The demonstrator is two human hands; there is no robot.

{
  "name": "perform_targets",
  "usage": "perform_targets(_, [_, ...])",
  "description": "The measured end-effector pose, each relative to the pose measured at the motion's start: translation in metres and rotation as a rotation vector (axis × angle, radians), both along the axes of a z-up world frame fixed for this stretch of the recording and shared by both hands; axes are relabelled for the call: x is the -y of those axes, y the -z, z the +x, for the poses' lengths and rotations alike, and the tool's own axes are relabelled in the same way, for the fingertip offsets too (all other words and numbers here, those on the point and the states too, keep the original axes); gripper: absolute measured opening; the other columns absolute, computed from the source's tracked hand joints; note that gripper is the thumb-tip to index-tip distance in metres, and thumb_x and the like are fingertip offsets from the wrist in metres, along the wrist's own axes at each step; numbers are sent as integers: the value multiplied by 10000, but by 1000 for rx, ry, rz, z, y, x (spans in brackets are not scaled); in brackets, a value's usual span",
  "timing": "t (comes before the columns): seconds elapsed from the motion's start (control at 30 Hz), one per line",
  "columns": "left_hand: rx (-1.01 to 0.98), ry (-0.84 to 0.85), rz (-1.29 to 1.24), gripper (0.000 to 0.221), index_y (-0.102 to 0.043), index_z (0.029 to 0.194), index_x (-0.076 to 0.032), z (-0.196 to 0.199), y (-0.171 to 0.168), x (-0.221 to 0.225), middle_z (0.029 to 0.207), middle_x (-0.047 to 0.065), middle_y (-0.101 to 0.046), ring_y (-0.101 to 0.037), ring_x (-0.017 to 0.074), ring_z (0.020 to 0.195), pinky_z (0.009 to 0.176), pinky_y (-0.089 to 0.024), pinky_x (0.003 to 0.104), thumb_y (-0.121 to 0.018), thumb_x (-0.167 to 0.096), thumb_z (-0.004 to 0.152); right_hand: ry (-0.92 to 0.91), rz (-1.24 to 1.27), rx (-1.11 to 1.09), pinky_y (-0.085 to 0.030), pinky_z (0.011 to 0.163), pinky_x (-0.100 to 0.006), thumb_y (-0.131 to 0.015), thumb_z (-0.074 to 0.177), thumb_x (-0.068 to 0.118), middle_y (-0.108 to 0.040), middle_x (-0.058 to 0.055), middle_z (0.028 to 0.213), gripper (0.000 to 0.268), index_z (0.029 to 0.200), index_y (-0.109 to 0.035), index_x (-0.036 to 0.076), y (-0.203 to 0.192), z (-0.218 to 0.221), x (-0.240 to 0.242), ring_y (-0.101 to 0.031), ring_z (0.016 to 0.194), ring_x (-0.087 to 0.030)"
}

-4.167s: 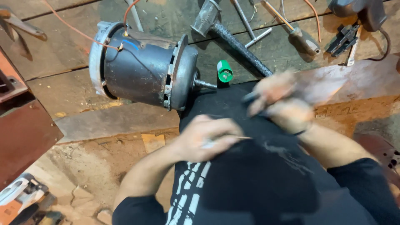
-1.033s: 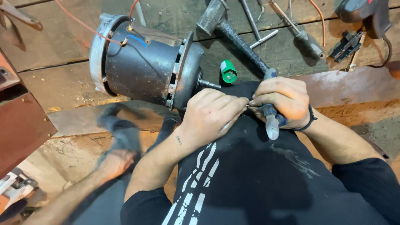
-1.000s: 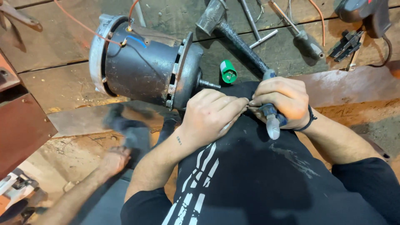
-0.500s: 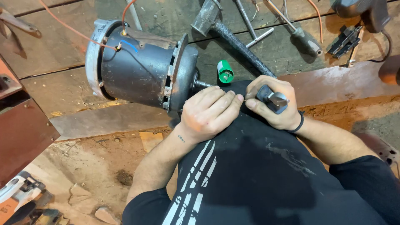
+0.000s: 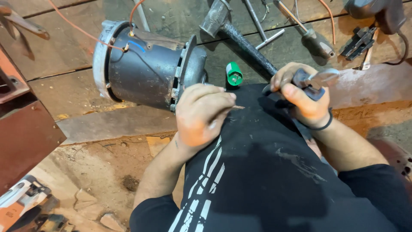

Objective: Repairing an electric motor by stripping wires and connecting them to a component using a screwdriver and pliers on a floor-level workspace.

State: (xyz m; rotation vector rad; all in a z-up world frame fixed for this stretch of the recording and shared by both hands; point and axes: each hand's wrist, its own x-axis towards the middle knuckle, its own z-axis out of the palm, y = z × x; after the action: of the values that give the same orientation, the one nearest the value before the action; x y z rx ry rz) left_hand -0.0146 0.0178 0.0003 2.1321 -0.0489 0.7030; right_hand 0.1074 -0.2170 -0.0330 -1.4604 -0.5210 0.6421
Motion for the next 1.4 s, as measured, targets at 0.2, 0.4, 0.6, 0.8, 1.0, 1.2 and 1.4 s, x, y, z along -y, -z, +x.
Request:
perform_targets(0.2, [80,130,-855,115,-523,1008,-86,-3,-5,2,1019,181,-777,-737,348,1053,1057,-499,507,-591,-161,1060,-17,-188,61,-554,731,-318,-780,884,186,-735,-145,934,252,1029,-704,-6,-13,-11,-18,-732,827,-206])
perform_targets(0.4, [243,152,-1260,194,-413,982,-51,-17,36,0,907,338,-717,-728,460,992,968,-541,602,-604,-32,1013,55,-60,60,-583,682,-323,-771,905,231,-746,-173,956,316,1042,-704,-46,-15,-37,-38,-752,795,-205])
perform_targets(0.6, [282,273,-1425,186,-399,1039,-60,-25,58,-1,1078,383,-692,-679,495,1111,977,-536,615,-581,-25,1017,112,-45,69,-560,712,-262,-796,893,182,-730,-67,868,200,987,-756,10,-20,-39,-47,-698,765,-104])
perform_targets(0.8, [292,280,-1378,187,-408,1024,-50,-18,60,-4,1099,384,-689,-677,485,1134,1005,-544,598,-587,3,1010,114,-16,108,-561,676,-288,-790,879,206,-715,-63,811,178,919,-748,38,-18,-46,-46,-709,684,-172])
perform_targets(1.0, [265,259,-1412,176,-436,1042,-45,-12,54,-1,1124,402,-676,-668,483,1159,963,-585,514,-603,3,1015,108,-69,131,-556,676,-342,-774,876,311,-734,-118,887,312,972,-736,17,-12,-52,-41,-734,765,-223])
perform_targets(1.2, [84,220,-1485,257,-471,1113,-103,-19,31,1,1184,178,-747,-719,284,1189,1091,-547,381,-714,-110,1032,4,-173,109,-531,794,-301,-711,814,135,-713,-175,972,281,985,-639,-76,-29,-49,-35,-667,782,-238])
perform_targets(1.4, [91,275,-1343,193,-557,1105,-128,-12,26,0,1219,39,-647,-649,197,1221,1181,-513,421,-708,-76,998,31,-80,80,-575,897,-355,-651,841,77,-680,-201,980,202,974,-595,-64,-10,-49,-22,-686,863,-280])
